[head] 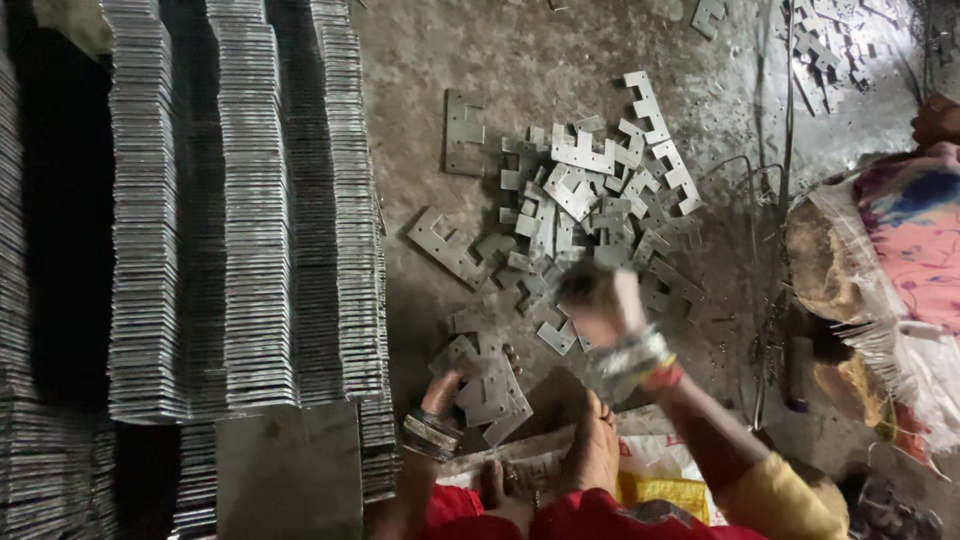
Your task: The person picks up metal plates from the floor, aligns them together by hand, and places them onto large stacks.
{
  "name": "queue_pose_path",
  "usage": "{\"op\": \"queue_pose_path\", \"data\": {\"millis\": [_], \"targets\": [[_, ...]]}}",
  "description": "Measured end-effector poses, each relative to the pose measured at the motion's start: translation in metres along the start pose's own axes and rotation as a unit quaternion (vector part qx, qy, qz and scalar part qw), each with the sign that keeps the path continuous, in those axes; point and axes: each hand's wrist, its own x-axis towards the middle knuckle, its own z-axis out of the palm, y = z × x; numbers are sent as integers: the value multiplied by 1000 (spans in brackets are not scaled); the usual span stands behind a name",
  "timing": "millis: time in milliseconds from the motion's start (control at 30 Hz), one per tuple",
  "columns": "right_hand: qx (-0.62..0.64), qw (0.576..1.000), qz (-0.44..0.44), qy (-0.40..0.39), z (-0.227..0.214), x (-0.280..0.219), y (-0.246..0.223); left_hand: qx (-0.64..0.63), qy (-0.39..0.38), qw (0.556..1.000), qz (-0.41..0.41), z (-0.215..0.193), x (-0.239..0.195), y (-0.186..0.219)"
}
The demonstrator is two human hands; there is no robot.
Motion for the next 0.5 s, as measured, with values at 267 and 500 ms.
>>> {"op": "queue_pose_path", "data": {"millis": [267, 500], "targets": [[199, 971, -114, -67, 4, -60, -62, -37, -30, 994, 101, -37, 5, -11], [-149, 973, 141, 102, -13, 42, 79, -24, 75, 996, 48, -59, 19, -10]]}}
